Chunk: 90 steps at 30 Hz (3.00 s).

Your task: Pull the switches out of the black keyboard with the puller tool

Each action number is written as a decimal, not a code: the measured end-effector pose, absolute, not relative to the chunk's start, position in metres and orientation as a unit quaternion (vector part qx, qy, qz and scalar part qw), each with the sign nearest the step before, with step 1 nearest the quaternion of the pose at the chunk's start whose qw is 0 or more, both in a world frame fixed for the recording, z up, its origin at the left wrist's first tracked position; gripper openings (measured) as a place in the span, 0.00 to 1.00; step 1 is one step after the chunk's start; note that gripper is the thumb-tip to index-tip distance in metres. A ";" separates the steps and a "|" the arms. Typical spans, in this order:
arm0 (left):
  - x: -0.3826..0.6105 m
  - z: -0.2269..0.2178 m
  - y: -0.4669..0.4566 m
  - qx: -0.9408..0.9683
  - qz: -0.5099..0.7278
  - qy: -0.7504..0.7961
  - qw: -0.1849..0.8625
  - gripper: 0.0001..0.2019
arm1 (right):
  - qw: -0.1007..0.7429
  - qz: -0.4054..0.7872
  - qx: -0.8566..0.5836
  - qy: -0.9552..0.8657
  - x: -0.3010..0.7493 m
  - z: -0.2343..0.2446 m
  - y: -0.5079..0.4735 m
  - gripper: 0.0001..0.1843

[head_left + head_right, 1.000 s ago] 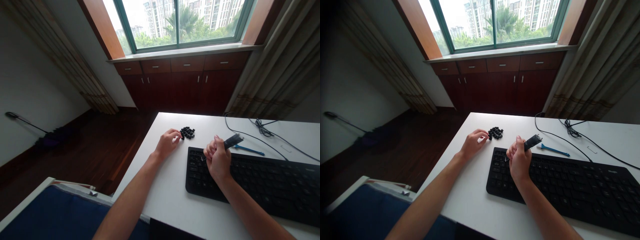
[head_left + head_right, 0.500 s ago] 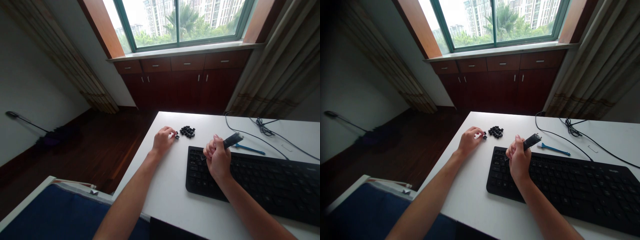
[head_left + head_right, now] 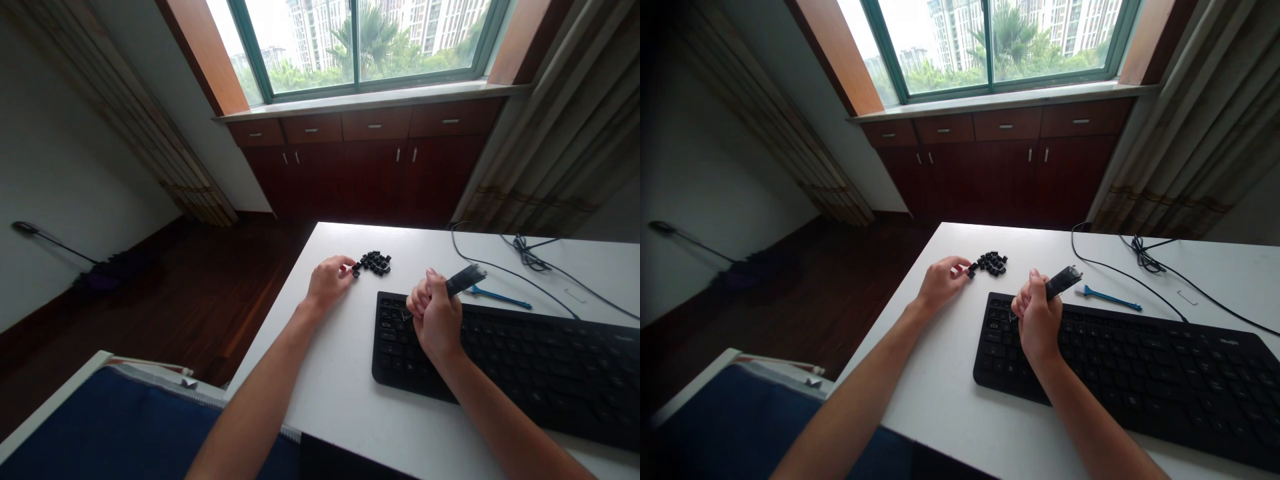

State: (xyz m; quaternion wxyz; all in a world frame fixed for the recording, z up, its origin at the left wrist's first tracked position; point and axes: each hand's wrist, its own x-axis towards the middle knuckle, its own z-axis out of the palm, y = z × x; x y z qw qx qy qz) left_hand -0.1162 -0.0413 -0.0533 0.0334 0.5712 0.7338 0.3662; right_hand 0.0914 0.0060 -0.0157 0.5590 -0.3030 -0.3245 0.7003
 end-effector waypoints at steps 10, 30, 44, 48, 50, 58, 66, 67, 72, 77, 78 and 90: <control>-0.110 -0.043 -0.043 0.523 0.376 0.763 0.060 0.12 | 0.555 0.706 -0.301 -0.320 0.091 -0.017 0.005 0.23; -0.110 -0.049 -0.041 0.604 0.357 0.713 -0.008 0.10 | 0.547 0.705 -0.303 -0.334 0.092 -0.017 0.004 0.24; -0.111 -0.056 -0.041 0.644 0.323 0.693 -0.034 0.07 | 0.544 0.706 -0.304 -0.336 0.091 -0.018 0.005 0.24; -0.111 -0.054 -0.041 0.650 0.323 0.687 -0.037 0.07 | 0.542 0.707 -0.304 -0.338 0.092 -0.018 0.004 0.24; -0.110 -0.053 -0.041 0.647 0.324 0.689 -0.041 0.10 | 0.540 0.707 -0.305 -0.339 0.092 -0.017 0.004 0.24; -0.109 -0.055 -0.041 0.648 0.312 0.694 -0.042 0.10 | 0.539 0.706 -0.306 -0.343 0.091 -0.017 0.004 0.24; -0.108 -0.053 -0.042 0.653 0.320 0.685 -0.039 0.09 | 0.540 0.706 -0.304 -0.343 0.092 -0.019 0.004 0.24; -0.108 -0.053 -0.042 0.653 0.320 0.685 -0.038 0.09 | 0.539 0.707 -0.304 -0.343 0.092 -0.018 0.004 0.24; -0.107 -0.054 -0.042 0.653 0.322 0.684 -0.041 0.10 | 0.540 0.709 -0.303 -0.337 0.091 -0.018 0.005 0.24; -0.108 -0.053 -0.041 0.636 0.324 0.699 -0.047 0.10 | 0.539 0.712 -0.302 -0.336 0.091 -0.019 0.005 0.24; -0.109 -0.053 -0.041 0.630 0.327 0.703 -0.051 0.10 | 0.538 0.711 -0.302 -0.336 0.091 -0.020 0.005 0.24; -0.104 -0.049 -0.042 0.617 0.323 0.717 -0.031 0.11 | 0.535 0.708 -0.301 -0.349 0.092 -0.021 0.005 0.24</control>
